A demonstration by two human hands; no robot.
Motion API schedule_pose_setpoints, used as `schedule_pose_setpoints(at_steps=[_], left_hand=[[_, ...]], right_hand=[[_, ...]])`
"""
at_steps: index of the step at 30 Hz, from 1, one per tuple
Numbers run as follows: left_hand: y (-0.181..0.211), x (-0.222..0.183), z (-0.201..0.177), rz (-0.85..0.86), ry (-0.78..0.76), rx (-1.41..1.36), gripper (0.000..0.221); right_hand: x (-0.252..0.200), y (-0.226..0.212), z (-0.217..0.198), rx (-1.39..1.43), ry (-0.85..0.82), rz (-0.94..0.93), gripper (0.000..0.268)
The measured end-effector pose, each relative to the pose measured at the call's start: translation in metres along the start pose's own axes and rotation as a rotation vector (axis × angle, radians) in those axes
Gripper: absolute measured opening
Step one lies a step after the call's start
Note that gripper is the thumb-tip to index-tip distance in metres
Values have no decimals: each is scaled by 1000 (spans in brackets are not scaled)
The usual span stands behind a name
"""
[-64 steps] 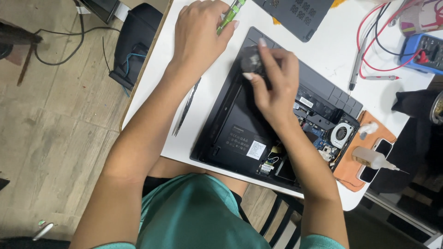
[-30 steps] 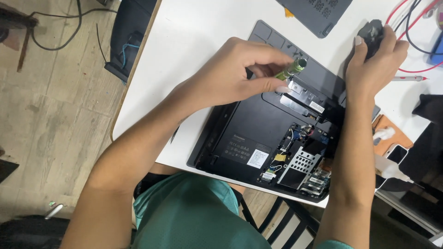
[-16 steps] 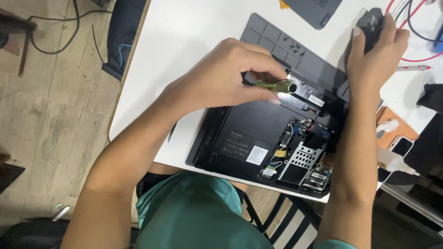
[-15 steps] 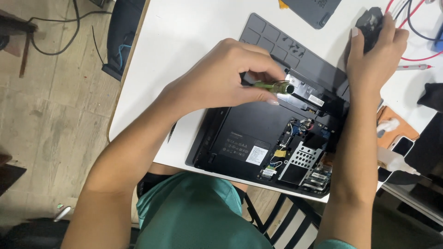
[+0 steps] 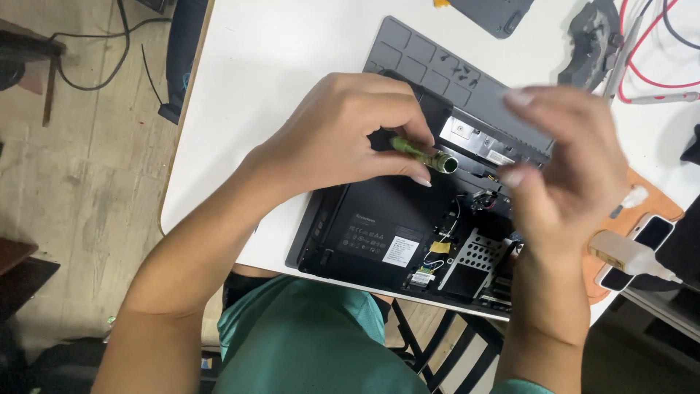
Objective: Disassembling the internal components of a laptop using a screwdriver and prying tools.
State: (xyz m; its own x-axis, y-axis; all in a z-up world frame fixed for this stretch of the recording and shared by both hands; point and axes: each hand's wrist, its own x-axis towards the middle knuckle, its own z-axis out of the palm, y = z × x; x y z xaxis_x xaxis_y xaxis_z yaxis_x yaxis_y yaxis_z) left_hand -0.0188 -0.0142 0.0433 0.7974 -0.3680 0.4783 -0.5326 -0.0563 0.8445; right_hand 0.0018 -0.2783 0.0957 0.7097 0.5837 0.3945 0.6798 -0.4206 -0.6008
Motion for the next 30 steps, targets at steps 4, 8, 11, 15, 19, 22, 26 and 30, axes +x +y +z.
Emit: schedule_pose_setpoints(at_steps=[4, 8, 11, 15, 19, 22, 26, 30], left_hand=[[-3, 0, 4, 4, 51, 15, 32], [-10, -2, 5, 73, 80, 76, 35], [-5, -2, -10, 52, 87, 55, 35], [6, 0, -32, 110, 261, -15, 28], [8, 0, -35, 104, 438, 83, 27], [5, -1, -34, 50, 542, 184, 29], [2, -2, -33, 44, 572, 231, 32], [2, -3, -31, -10, 611, 269, 32]], right_hand=[[20, -55, 13, 72, -99, 10, 46], [20, -59, 27, 65, -46, 49, 30], [15, -55, 32, 64, 2, 35, 26], [-2, -52, 29, 1, 148, 90, 23], [-26, -42, 32, 36, 337, 176, 31], [-31, -38, 37, 62, 389, 174, 33], [-31, -34, 41, 69, 340, 157, 32], [-32, -33, 42, 45, 331, 173, 32]])
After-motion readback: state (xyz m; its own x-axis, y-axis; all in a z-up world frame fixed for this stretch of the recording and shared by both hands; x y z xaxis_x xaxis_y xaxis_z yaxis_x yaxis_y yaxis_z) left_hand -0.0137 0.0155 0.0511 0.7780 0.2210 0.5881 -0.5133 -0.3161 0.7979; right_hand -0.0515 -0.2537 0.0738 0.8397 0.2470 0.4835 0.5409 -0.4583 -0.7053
